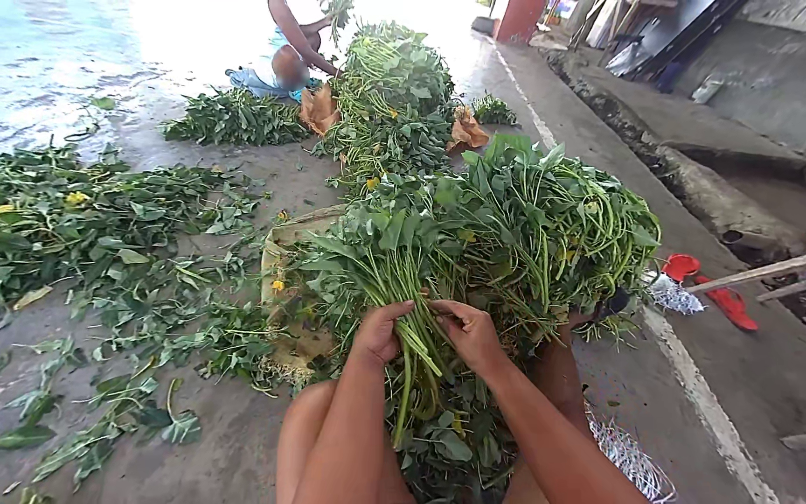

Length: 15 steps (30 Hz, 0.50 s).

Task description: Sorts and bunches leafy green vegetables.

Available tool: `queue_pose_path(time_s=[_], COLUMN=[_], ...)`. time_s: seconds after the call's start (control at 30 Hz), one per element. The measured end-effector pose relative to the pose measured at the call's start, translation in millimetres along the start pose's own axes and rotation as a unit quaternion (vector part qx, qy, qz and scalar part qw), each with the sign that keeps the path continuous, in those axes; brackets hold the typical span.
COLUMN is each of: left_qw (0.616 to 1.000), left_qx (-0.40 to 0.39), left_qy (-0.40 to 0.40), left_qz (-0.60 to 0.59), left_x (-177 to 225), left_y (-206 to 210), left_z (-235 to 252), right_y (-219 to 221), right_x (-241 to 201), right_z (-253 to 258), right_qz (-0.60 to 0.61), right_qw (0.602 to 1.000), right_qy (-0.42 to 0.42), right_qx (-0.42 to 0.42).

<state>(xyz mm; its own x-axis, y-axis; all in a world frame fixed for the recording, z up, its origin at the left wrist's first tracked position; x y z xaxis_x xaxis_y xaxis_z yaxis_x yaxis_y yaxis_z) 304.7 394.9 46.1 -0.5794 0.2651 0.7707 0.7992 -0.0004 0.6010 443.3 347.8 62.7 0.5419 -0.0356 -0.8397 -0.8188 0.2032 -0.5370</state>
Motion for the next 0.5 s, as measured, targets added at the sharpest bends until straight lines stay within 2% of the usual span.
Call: queue_pose_path(time_s=[0.07, 0.17, 0.23, 0.3, 0.33, 0.37, 0.43, 0.5], left_qw=[1.0, 0.999, 0.998, 0.998, 0.997, 0.995, 0.983, 0.962], left_qx=[-0.006, 0.002, 0.011, 0.017, 0.025, 0.04, 0.072, 0.102], left_qy=[0.002, 0.016, 0.027, 0.042, 0.058, 0.081, 0.155, 0.237], left_qz=[-0.011, -0.043, -0.047, -0.046, -0.049, -0.053, -0.064, -0.087], left_x=[-3.2, -0.1, 1.9, 1.1, 1.2, 2.4, 9.8, 26.5], left_y=[2.8, 3.9, 6.2, 10.0, 10.9, 9.9, -4.7, -28.4], left_z=[-0.6, -1.8, -3.4, -6.2, -6.9, -6.8, -2.3, 7.6], right_y=[-6.4, -21.0, -28.7, -29.9, -31.5, -35.2, -49.3, -79.4], right_x=[6.1, 15.6, 23.4, 26.4, 25.9, 25.2, 30.7, 52.1], right_z=[-6.1, -13.5, -18.1, -20.0, -17.5, -12.2, 2.3, 22.6], right_qz=[-0.04, -0.055, 0.062, 0.156, 0.133, 0.049, -0.153, -0.195], right_qw=[0.998, 0.977, 0.957, 0.936, 0.937, 0.944, 0.927, 0.934], right_qy=[0.043, 0.168, 0.241, 0.278, 0.283, 0.284, 0.3, 0.291], right_qx=[-0.036, -0.121, -0.148, -0.15, -0.154, -0.163, -0.167, -0.066])
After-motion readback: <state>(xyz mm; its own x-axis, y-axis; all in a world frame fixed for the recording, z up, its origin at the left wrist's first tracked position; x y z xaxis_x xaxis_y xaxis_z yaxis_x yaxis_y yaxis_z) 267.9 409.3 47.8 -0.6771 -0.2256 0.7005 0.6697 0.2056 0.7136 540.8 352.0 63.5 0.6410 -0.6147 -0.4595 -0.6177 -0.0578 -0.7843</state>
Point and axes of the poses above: each hand's wrist, its own z-axis towards the middle knuckle, its own y-axis out of the palm, x = y × z, the point moved 5 cm from there along z, towards the middle knuckle, and after that the axes turned 14 degrees about y, right-handed, at the moved point
